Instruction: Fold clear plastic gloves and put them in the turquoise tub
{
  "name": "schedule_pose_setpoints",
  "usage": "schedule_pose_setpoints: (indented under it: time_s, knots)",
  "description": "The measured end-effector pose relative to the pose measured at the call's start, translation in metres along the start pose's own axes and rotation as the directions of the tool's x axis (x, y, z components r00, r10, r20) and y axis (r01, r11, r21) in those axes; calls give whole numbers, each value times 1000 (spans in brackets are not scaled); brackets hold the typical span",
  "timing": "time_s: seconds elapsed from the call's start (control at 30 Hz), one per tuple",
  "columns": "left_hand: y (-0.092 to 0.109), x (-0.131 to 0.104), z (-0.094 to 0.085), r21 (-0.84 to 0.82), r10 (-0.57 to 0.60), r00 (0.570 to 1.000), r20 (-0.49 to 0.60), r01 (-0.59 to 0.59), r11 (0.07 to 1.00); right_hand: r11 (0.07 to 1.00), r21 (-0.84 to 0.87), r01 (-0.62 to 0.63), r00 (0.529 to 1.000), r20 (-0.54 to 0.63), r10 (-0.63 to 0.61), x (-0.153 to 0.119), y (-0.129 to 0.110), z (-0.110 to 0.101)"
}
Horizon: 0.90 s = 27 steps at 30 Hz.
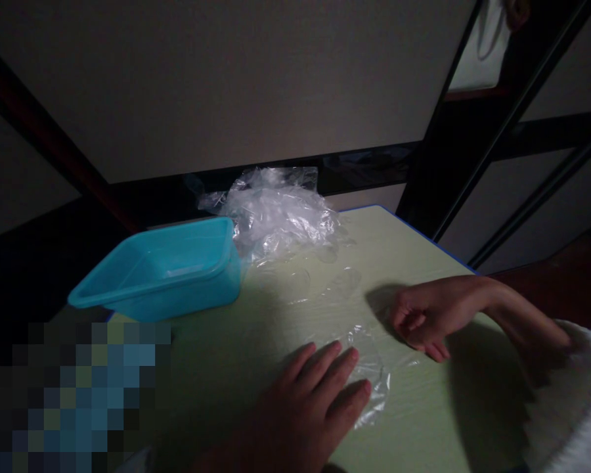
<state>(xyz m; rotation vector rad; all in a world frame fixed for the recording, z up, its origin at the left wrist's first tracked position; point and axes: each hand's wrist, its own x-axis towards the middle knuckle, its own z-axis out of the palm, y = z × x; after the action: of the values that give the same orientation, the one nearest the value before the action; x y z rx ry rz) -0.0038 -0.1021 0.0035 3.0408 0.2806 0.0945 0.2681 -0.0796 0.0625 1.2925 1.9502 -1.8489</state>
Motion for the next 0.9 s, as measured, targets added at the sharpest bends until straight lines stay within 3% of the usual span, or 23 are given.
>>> schedule_pose_setpoints:
  time_s: [0.07,0.13,0.27,0.37,0.47,0.73,0.83,0.9]
  knots:
    - [3,0,8,37,-3,997,-72,6,999,997,-49,53,999,-10,-54,-2,-2,-2]
    - [5,0,8,37,-13,995,-97,16,999,981,-114,155,979,-117,-168,-1,-4,-5]
    - [3,1,-8,-73,-73,997,-27,71,995,940,-117,322,867,-362,-342,13,0,-11]
    - [-2,2,-19,-122,-184,982,29,186,975,939,-78,336,871,-355,-341,24,9,-13]
    - [-5,2,-18,-157,-251,967,53,256,954,942,-47,333,880,-342,-329,28,16,-14]
    - [-6,1,-11,-191,-277,958,71,286,939,949,9,315,883,-369,-290,23,22,-21]
    - [-6,1,-10,-190,-288,956,57,294,937,934,4,357,828,-464,-315,22,19,-21]
    - [-5,0,-11,-198,-293,954,59,299,934,908,-6,419,744,-571,-347,27,14,-19]
